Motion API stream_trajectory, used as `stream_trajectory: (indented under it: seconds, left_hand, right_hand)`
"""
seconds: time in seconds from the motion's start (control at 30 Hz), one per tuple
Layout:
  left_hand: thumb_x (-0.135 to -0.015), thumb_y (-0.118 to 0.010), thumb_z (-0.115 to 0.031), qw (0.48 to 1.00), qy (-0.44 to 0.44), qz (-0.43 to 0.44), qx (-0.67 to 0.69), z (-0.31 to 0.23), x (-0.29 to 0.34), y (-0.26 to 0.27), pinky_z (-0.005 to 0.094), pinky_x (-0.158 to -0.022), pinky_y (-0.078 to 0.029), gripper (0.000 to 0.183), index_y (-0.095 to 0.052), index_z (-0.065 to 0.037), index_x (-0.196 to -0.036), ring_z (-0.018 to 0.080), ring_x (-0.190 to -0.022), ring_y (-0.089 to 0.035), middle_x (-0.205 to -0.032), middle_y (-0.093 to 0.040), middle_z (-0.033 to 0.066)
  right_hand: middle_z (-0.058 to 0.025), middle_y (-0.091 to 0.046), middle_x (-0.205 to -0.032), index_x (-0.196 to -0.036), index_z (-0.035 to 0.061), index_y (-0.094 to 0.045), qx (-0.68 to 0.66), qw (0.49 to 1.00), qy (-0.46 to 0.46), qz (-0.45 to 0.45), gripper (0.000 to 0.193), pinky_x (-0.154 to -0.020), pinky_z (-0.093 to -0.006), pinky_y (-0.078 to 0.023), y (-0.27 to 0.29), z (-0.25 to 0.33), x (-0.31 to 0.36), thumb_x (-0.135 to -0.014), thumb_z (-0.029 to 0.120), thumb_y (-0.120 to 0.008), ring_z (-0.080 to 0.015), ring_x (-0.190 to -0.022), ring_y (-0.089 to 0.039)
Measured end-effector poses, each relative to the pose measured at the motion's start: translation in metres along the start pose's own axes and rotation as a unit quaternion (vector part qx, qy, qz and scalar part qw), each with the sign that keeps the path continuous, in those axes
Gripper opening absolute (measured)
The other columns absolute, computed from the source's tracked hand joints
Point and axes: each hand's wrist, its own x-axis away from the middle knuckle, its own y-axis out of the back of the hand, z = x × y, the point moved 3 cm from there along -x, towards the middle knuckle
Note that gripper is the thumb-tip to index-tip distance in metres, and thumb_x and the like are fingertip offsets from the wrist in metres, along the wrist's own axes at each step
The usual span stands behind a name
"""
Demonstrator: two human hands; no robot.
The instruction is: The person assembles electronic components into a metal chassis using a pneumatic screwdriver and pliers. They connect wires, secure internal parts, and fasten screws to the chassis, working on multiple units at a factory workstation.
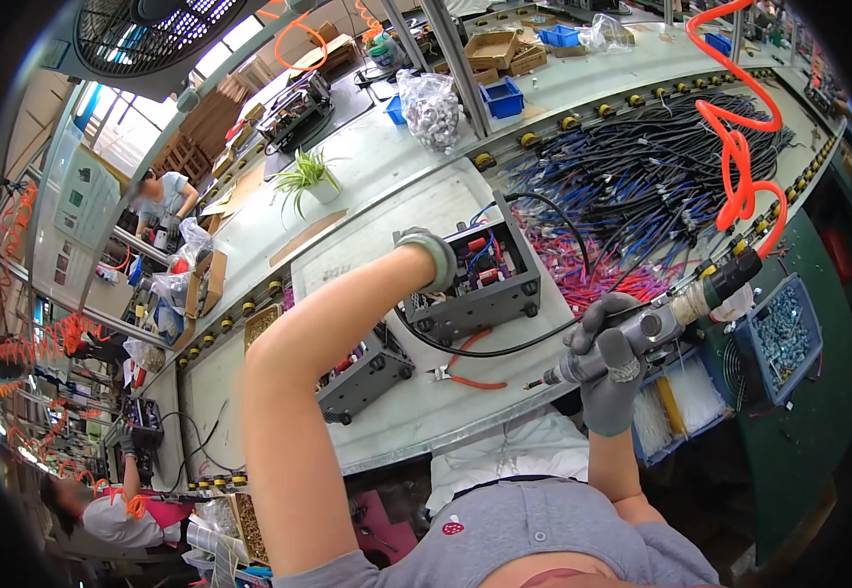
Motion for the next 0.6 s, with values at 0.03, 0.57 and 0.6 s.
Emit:
stream_trajectory:
  seconds: [0.03, 0.57, 0.6]
  left_hand:
    - [-0.078, -0.059, -0.025, 0.999, 0.047, 0.026, -0.006, -0.005, 0.003, 0.012, 0.0407, -0.073, -0.055, 0.034, -0.073, -0.009, -0.104, 0.0284, -0.085, -0.070, -0.092, -0.071, 0.0150]
    - [-0.080, -0.063, -0.021, 0.952, 0.075, -0.209, 0.211, 0.014, 0.017, -0.039, 0.0437, -0.082, -0.051, 0.028, -0.068, -0.016, -0.107, 0.0319, -0.094, -0.063, -0.095, -0.064, 0.0124]
    - [-0.081, -0.063, -0.022, 0.947, 0.071, -0.224, 0.218, 0.013, 0.017, -0.040, 0.0435, -0.082, -0.051, 0.027, -0.068, -0.017, -0.107, 0.0315, -0.093, -0.063, -0.094, -0.064, 0.0121]
  right_hand:
    - [-0.0029, -0.056, -0.092, -0.117, 0.0099, -0.053, -0.001, 1.000, 0.005, -0.005, 0.043, -0.069, -0.0294, -0.050, 0.002, 0.000, 0.000, -0.084, 0.024, -0.076, -0.0127, -0.075, -0.058]
    - [-0.0022, -0.055, -0.093, -0.117, 0.0101, -0.052, 0.008, 1.000, 0.018, 0.004, 0.040, -0.070, -0.0306, -0.048, -0.007, -0.007, -0.017, -0.085, 0.023, -0.074, -0.0120, -0.074, -0.056]
    - [-0.0021, -0.055, -0.093, -0.117, 0.0102, -0.052, 0.007, 1.000, 0.012, 0.010, 0.040, -0.070, -0.0306, -0.048, -0.007, -0.009, -0.018, -0.085, 0.023, -0.074, -0.0120, -0.075, -0.056]
